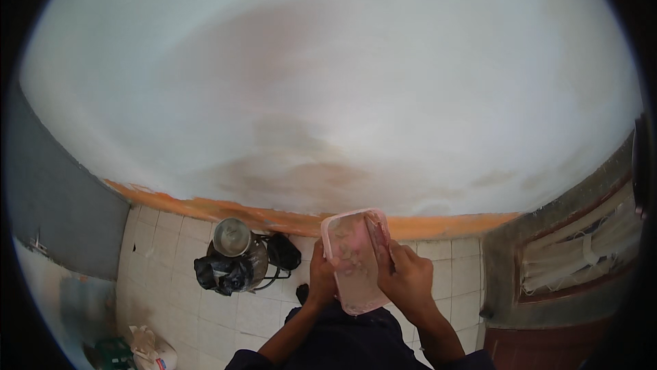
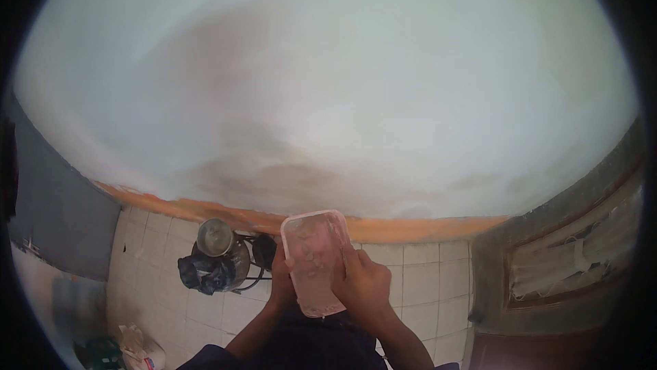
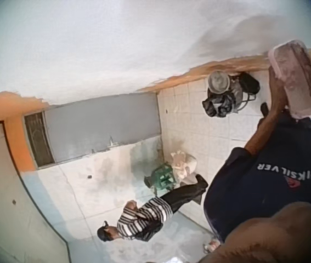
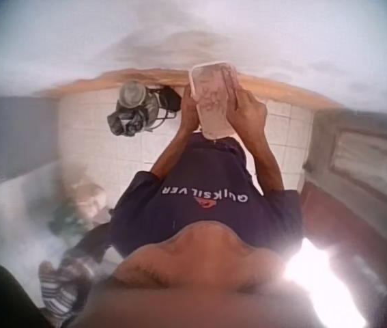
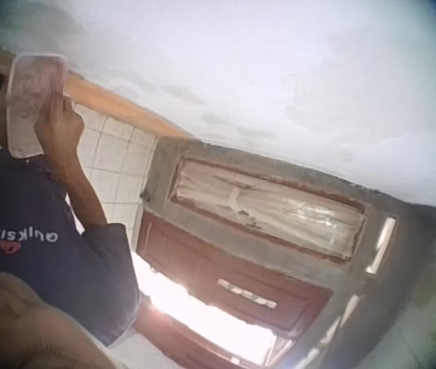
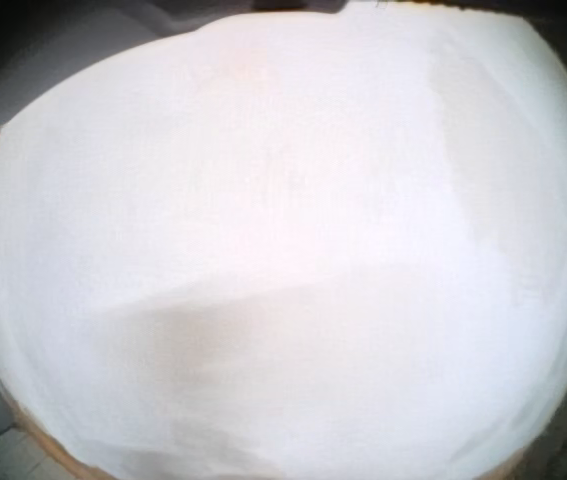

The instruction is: The person applies white plaster to a wall using a red putty knife. The person repeatedly scrapes plaster from a pink plastic container and spreads it onto the wall surface with the tool.

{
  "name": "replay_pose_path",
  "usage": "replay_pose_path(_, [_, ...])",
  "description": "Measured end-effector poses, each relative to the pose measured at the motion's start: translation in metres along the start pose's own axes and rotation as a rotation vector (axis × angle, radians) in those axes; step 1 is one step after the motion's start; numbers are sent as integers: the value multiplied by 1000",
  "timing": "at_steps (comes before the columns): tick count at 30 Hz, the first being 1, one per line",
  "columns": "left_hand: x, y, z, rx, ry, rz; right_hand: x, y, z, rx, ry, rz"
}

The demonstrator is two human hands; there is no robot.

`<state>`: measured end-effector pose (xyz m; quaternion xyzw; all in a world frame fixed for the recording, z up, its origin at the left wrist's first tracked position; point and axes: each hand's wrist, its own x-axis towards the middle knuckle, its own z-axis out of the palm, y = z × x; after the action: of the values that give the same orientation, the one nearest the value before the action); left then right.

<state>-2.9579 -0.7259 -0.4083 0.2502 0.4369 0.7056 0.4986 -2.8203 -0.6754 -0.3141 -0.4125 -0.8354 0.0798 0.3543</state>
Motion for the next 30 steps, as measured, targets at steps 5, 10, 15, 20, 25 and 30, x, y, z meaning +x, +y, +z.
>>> replay_pose_path(5, [-2,-10,35,-30,112,-17,-7,5,-14,-73,-36,126])
replay_pose_path(10, [-5,-5,42,103,125,-92,-12,25,-7,-102,41,39])
replay_pose_path(15, [-7,-1,21,36,130,-59,-8,20,10,-94,65,13])
replay_pose_path(20, [-6,2,-4,23,70,-70,-9,6,27,-44,38,26])
replay_pose_path(25, [-9,5,-32,10,45,-49,-10,-5,44,50,3,34])
replay_pose_path(30, [2,10,-43,27,1,-30,0,-20,53,200,27,8])
